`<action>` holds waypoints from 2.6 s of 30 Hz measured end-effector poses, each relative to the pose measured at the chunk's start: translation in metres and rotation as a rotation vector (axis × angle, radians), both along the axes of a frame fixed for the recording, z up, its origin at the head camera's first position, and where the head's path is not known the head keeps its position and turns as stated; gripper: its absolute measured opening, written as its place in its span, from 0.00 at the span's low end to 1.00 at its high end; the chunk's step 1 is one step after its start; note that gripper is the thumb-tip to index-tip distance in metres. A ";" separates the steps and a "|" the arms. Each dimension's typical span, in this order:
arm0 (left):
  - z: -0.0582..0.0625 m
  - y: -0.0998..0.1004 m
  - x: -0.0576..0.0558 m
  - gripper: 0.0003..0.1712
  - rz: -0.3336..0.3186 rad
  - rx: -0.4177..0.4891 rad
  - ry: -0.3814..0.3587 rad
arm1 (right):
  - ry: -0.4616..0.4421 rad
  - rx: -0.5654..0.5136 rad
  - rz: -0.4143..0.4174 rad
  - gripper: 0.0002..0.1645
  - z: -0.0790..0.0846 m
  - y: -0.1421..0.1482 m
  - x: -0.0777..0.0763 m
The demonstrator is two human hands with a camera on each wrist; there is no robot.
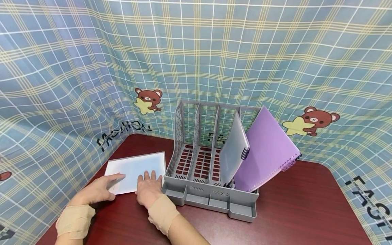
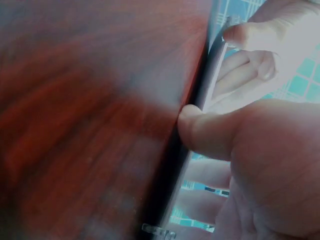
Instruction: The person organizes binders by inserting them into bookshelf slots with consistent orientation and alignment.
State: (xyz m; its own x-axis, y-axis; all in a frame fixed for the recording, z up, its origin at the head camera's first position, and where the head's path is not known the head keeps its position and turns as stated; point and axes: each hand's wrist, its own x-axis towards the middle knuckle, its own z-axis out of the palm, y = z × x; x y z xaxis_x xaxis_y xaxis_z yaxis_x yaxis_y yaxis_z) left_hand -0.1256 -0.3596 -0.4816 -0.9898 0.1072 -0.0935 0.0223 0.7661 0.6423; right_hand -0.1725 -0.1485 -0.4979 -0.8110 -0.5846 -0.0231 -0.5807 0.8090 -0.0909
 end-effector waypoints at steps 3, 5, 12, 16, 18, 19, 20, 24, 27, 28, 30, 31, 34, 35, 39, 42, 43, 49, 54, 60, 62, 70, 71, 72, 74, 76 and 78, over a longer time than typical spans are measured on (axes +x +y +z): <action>0.000 0.001 0.001 0.49 -0.001 0.015 -0.008 | -0.003 0.026 0.019 0.34 0.001 0.000 0.002; 0.000 0.003 0.002 0.49 -0.003 0.002 -0.016 | -0.003 0.035 0.024 0.33 0.002 0.000 0.003; 0.001 0.008 0.001 0.44 0.000 -0.092 0.008 | 0.040 0.024 0.037 0.29 0.003 0.000 0.003; 0.001 0.010 -0.001 0.36 0.035 -0.129 0.077 | 0.054 0.023 0.036 0.26 0.005 0.001 0.002; 0.001 0.010 -0.001 0.32 0.061 -0.130 0.100 | 0.064 0.022 0.035 0.25 0.005 0.000 0.002; 0.001 0.010 -0.001 0.31 0.068 -0.128 0.107 | 0.071 0.024 0.035 0.24 0.005 0.000 0.002; 0.002 0.011 -0.001 0.30 0.073 -0.128 0.112 | 0.076 0.027 0.036 0.25 0.005 0.000 0.002; 0.003 0.011 0.001 0.25 0.045 -0.139 0.100 | 0.094 0.049 0.053 0.30 0.005 -0.001 0.004; 0.006 0.013 0.002 0.23 0.013 -0.136 0.085 | 0.108 0.057 0.068 0.34 0.005 -0.001 0.005; 0.006 0.013 0.002 0.23 0.004 -0.132 0.083 | 0.116 0.051 0.072 0.34 0.006 -0.001 0.005; 0.008 0.015 0.002 0.23 -0.007 -0.133 0.085 | 0.132 0.038 0.075 0.32 0.006 0.000 0.004; 0.009 0.016 0.002 0.22 -0.012 -0.135 0.088 | 0.137 0.026 0.074 0.30 0.006 0.000 0.004; 0.012 0.018 0.002 0.22 -0.012 -0.154 0.095 | 0.145 -0.015 0.073 0.24 0.005 0.001 0.003; 0.013 0.018 0.001 0.22 -0.012 -0.165 0.101 | 0.142 -0.026 0.071 0.23 0.005 0.002 0.002; 0.017 0.020 0.001 0.21 0.003 -0.208 0.135 | 0.132 -0.059 0.055 0.21 0.005 0.002 0.002; 0.019 0.021 0.000 0.20 0.012 -0.226 0.154 | 0.125 -0.074 0.034 0.20 0.005 0.001 0.002; 0.020 0.021 0.000 0.20 0.018 -0.230 0.157 | 0.125 -0.077 0.029 0.20 0.005 0.001 0.002; 0.029 0.023 -0.003 0.20 0.067 -0.266 0.197 | 0.179 -0.131 0.013 0.19 0.006 0.001 0.003; 0.047 0.026 -0.009 0.21 0.099 -0.315 0.286 | 0.238 -0.225 0.008 0.23 0.005 0.000 0.003; 0.064 0.034 -0.018 0.21 0.107 -0.345 0.388 | 0.329 -0.381 0.032 0.26 0.009 0.004 -0.003; 0.070 0.037 -0.019 0.22 0.111 -0.353 0.409 | 0.315 -0.437 0.037 0.27 0.015 0.007 -0.004; 0.103 0.054 -0.011 0.25 0.134 -0.311 0.629 | 0.277 -0.677 -0.028 0.26 0.035 0.016 -0.003; 0.108 0.056 -0.010 0.26 0.138 -0.302 0.639 | 0.274 -0.702 -0.035 0.26 0.038 0.018 -0.003; 0.112 0.057 -0.008 0.28 0.146 -0.285 0.639 | 0.269 -0.728 -0.036 0.25 0.042 0.021 -0.003; 0.121 0.061 -0.005 0.32 0.170 -0.245 0.638 | 0.241 -0.780 -0.043 0.25 0.049 0.026 -0.003; 0.129 0.065 -0.003 0.38 0.191 -0.196 0.650 | 0.216 -0.821 -0.055 0.24 0.056 0.033 -0.002; 0.136 0.071 -0.003 0.46 0.203 -0.147 0.678 | 0.201 -0.848 -0.065 0.24 0.062 0.039 -0.001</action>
State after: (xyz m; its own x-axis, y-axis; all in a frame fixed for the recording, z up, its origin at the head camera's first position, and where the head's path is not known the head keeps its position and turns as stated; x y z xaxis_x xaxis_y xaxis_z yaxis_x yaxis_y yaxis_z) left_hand -0.1281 -0.2890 -0.3457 -0.8342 -0.0516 0.5491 0.2272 0.8751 0.4273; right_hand -0.1736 -0.1095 -0.4355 -0.7855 -0.2921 0.5456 -0.6051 0.5473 -0.5782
